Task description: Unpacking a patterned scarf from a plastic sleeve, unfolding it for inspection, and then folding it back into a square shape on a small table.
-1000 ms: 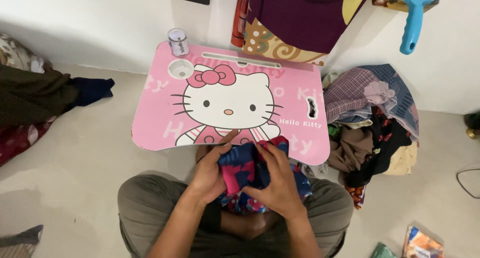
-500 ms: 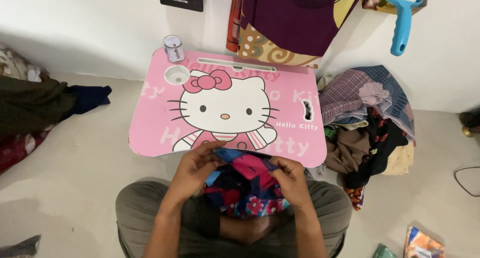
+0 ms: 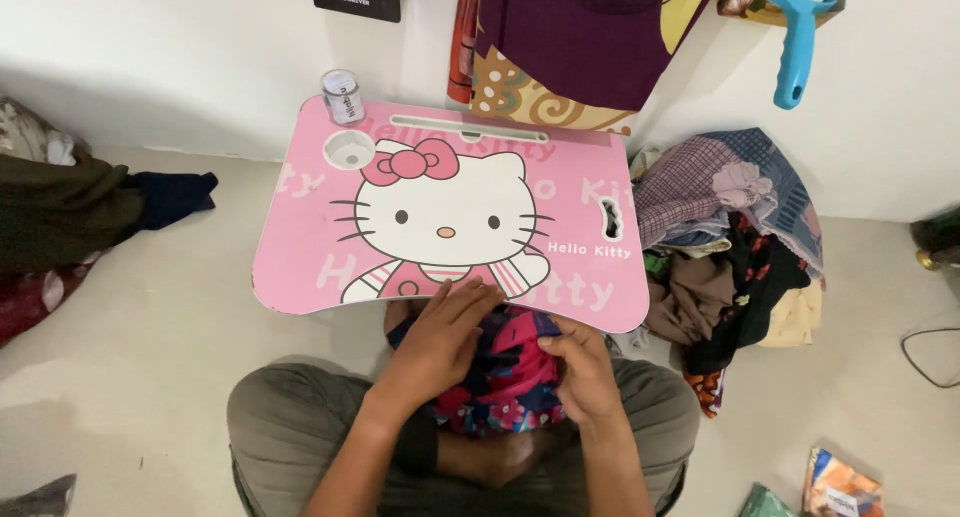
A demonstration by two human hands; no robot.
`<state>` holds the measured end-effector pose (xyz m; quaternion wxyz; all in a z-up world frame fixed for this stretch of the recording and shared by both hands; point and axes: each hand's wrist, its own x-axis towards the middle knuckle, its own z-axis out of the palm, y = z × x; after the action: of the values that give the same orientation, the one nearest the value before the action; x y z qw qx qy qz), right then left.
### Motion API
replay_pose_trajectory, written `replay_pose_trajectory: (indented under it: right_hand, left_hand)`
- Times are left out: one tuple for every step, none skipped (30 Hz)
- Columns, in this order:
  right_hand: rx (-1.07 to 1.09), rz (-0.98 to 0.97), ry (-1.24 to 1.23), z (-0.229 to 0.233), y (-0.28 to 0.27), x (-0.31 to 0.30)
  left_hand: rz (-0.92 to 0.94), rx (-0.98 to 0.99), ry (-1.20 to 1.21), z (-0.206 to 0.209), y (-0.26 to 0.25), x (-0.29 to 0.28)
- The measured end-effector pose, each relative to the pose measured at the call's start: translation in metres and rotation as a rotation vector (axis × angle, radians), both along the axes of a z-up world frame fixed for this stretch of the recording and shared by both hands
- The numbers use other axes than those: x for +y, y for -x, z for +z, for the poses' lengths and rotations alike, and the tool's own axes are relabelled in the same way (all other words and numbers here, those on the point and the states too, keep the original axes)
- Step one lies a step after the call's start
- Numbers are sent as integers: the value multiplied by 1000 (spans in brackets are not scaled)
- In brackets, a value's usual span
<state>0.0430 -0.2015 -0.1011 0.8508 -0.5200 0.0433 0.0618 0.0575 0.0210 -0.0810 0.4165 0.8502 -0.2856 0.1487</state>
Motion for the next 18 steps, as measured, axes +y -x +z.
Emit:
replay_pose_trajectory:
  right_hand:
    - [48, 45, -74, -9, 0, -7]
    - [47, 39, -75, -7, 0, -7]
    - [34, 64, -126, -5, 1, -7]
    - [24, 92, -177, -3, 3, -7]
    - [26, 89, -178, -5, 3, -8]
    - [16, 106, -200, -6, 3, -9]
    - [6, 123, -223, -8, 2, -9]
    - [7, 124, -224, -4, 3, -7]
    - [-9, 130, -222, 1, 4, -5]
    - [-28, 133, -221, 5, 4, -3]
    - [-29, 130, -222, 6, 4, -3]
    - [-28, 134, -239, 6, 4, -2]
    - [-27, 137, -256, 7, 4, -1]
    - [-24, 138, -255, 5, 4, -2]
    - [-13, 132, -272, 3, 5, -3]
    - [-4, 129, -289, 2, 4, -4]
    - [-3, 132, -287, 2, 4, -4]
    - [0, 117, -290, 2, 5, -3]
  left_hand:
    - [-38, 48, 110, 5, 2, -3]
    - [-43, 48, 108, 9, 3, -4]
    - [-117, 134, 204, 13, 4, -6]
    - [-187, 224, 300, 17, 6, -7]
    - [-189, 227, 299, 17, 7, -8]
    - [-246, 287, 365, 18, 7, -10]
    - [-303, 347, 431, 19, 8, -11]
    - [-302, 348, 431, 18, 10, -12]
    - [-276, 362, 452, 18, 11, -12]
    - [-252, 373, 471, 18, 12, -13]
    - [-255, 373, 469, 12, 11, -14]
    - [-250, 353, 491, 6, 10, -15]
    - [-245, 333, 512, 0, 10, -16]
    - [-244, 336, 513, -2, 10, -17]
    - [-246, 365, 555, -4, 10, -18]
    - [-247, 391, 598, -5, 9, -20]
    - [-244, 390, 600, -7, 9, -20]
    - [-239, 383, 647, -8, 8, -21]
